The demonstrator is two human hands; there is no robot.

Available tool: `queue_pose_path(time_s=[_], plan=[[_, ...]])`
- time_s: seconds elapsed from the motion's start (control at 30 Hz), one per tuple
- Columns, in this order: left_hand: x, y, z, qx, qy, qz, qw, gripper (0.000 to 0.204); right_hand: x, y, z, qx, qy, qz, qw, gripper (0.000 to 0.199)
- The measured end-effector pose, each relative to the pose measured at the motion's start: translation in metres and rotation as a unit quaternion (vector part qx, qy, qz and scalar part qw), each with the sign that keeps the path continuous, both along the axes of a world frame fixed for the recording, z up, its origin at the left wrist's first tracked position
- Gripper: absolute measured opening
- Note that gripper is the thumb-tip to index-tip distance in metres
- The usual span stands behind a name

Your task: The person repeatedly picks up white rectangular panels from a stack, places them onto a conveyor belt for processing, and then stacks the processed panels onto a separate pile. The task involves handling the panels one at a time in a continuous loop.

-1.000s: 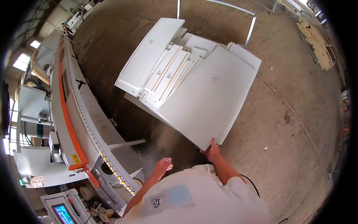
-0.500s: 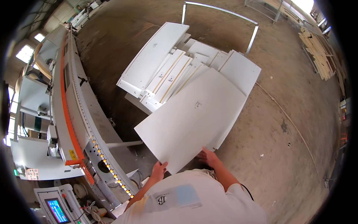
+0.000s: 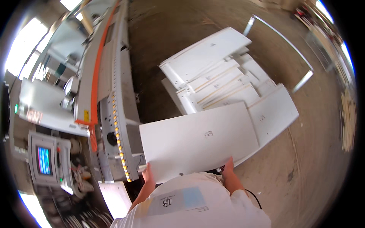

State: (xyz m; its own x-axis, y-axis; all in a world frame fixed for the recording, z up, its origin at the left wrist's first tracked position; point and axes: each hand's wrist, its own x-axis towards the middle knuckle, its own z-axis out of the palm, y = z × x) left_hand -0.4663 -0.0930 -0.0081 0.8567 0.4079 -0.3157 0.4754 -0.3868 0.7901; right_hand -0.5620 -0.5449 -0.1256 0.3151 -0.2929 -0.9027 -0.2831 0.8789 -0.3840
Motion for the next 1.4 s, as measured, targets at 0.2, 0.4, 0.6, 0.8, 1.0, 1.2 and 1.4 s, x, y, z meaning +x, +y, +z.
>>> queue_pose_path(time_s=[0.2,0.4,0.6,0.8,1.0,1.2,1.4], plan=[[-0.010,-0.028,0.051,-0.050,0.020,0.134,0.989,0.051,0.022,-0.004,0.038,-0.066,-0.055,0.048,0.995,0.050],[-0.080,0.013,0.037,-0.126,-0.048,0.287,0.948,0.050,0.072,0.019,0.065,-0.045,-0.101,0.164,0.980,0.045],[-0.158,0.035,0.064,-0.221,-0.115,0.466,0.849,0.045,0.133,0.096,0.106,-0.104,-0.066,0.324,0.938,0.042],[-0.244,0.053,0.041,-0.282,-0.147,0.582,0.749,0.046,0.175,0.197,0.157,-0.174,-0.130,0.528,0.821,0.046],[-0.311,0.056,0.023,-0.391,-0.198,0.608,0.662,0.052,0.197,0.302,0.201,-0.165,-0.207,0.658,0.705,0.051],[-0.303,0.077,0.043,-0.412,-0.187,0.640,0.621,0.055,0.229,0.376,0.216,-0.150,-0.221,0.753,0.602,0.076],[-0.283,0.088,0.044,-0.424,-0.181,0.651,0.603,0.048,0.258,0.420,0.186,-0.207,-0.276,0.798,0.493,0.113]])
